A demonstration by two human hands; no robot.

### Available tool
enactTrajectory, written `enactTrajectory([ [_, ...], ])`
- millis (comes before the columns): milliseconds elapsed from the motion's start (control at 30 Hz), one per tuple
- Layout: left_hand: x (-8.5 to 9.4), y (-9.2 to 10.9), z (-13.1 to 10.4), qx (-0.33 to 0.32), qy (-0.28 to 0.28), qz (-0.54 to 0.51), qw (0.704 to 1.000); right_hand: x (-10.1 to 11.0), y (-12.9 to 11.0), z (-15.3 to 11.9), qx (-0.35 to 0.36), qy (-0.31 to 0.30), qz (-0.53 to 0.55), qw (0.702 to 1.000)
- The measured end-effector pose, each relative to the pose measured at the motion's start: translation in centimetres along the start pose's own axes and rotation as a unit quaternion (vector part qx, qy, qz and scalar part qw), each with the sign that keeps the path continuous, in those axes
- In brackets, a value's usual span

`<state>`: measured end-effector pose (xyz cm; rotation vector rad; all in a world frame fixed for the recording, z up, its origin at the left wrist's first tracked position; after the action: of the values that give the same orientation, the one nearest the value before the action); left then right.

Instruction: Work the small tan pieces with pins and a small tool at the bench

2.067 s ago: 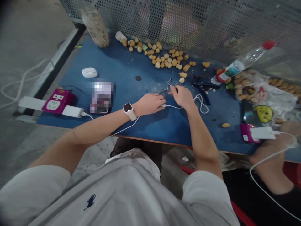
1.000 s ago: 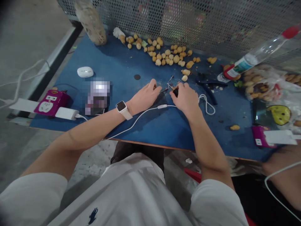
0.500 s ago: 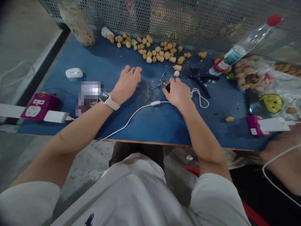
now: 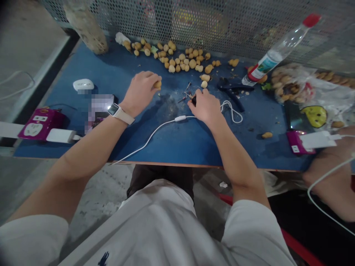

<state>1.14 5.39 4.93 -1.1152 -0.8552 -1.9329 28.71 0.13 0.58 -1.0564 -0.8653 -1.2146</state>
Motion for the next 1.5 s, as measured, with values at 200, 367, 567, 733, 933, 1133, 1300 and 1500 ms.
enactTrajectory([
  [200, 0.5, 0.1, -0.3, 0.014, -0.023, 0.011, 1.000, 0.4, -0.3, 0.0, -0.018, -0.031, -0.019, 0.999],
  [367, 1.7, 0.2, -0.9, 0.065, -0.054, 0.015, 0.996, 0.3, -0.4, 0.0, -0.022, -0.036, -0.023, 0.999],
  [567, 1.5, -0.1, -1.2, 0.090, -0.065, -0.045, 0.993, -0.1, 0.0, -0.1, 0.000, 0.006, 0.011, 1.000],
  [733, 2.9, -1.6, -1.1, 0.123, -0.043, -0.074, 0.989, 0.8, -0.3, 0.1, 0.003, 0.029, -0.017, 0.999],
  [933, 4.7, -2.1, -1.0, 0.143, -0.039, 0.031, 0.989, 2.1, -2.0, 0.1, 0.020, 0.025, -0.012, 0.999],
  [1133, 3.3, 0.9, -1.3, 0.084, -0.047, -0.030, 0.995, 2.4, -5.0, -0.4, 0.094, 0.009, 0.087, 0.992],
  [1300, 0.9, 3.4, -2.8, -0.016, -0.026, -0.075, 0.997, 1.4, -7.0, -1.2, 0.157, 0.009, 0.168, 0.973],
  [1500, 0.7, 4.4, -3.6, -0.043, -0.018, -0.094, 0.995, 0.9, -6.3, -1.0, 0.141, 0.025, 0.146, 0.979],
])
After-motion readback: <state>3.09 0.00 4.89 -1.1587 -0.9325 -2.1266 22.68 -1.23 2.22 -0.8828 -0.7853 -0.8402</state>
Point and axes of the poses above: each hand's wrist, its own z-axis towards the middle knuckle, its own x-axis out of the back of the hand, y = z × x, the point moved 4 cm from there along z, towards the middle knuckle, and after that the axes turned 13 degrees about y, right-handed, at the moved point
